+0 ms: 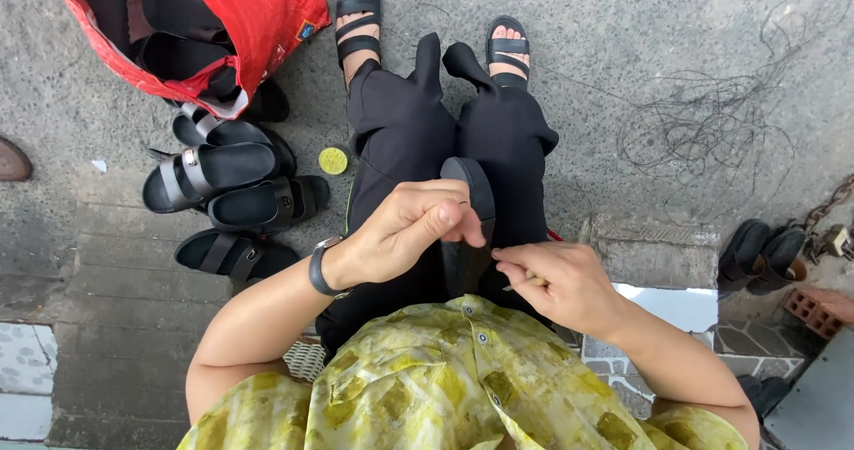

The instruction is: Hand-stitching the sole of a black sandal to repair it using a needle and thread.

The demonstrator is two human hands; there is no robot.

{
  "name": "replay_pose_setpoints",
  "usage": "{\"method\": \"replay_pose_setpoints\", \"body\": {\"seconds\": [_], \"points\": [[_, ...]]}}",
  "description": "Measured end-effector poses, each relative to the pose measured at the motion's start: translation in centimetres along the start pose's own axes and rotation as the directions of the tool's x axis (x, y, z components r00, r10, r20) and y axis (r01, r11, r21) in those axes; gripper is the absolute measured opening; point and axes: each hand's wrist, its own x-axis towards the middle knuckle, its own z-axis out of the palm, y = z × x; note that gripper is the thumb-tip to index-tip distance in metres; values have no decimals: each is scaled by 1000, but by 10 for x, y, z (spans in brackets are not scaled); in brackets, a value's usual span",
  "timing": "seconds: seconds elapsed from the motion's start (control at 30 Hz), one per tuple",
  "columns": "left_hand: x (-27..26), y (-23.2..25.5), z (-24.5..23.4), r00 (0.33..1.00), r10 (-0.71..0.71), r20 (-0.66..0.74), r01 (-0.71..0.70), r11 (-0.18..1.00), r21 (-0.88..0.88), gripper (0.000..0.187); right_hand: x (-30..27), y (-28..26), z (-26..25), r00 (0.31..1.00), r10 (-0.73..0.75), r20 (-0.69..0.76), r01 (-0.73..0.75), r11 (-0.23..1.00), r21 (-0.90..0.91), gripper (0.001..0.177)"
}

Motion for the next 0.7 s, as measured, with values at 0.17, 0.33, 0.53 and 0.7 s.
{"method": "replay_pose_setpoints", "body": {"seconds": [0.17, 0.33, 0.53, 0.7], "points": [[25, -33, -20, 985, 51, -163, -39, 996, 78, 49, 14, 6, 3, 997, -59, -44, 66, 983, 174, 14], [62, -23, -42, 927, -229, -298, 78, 893, -444, 50, 20, 23, 4, 993, -119, 3, 119, 992, 30, 17], [13, -13, -90, 947, -49, -316, 291, 543, 787, 22, 3, 16, -10, 992, -81, 92, 114, 885, -452, 37], [-18, -2, -41, 983, 184, -16, -54, 367, 929, 44, 15, 4, -16, 936, -344, 70, 309, 712, -630, 41]]}}
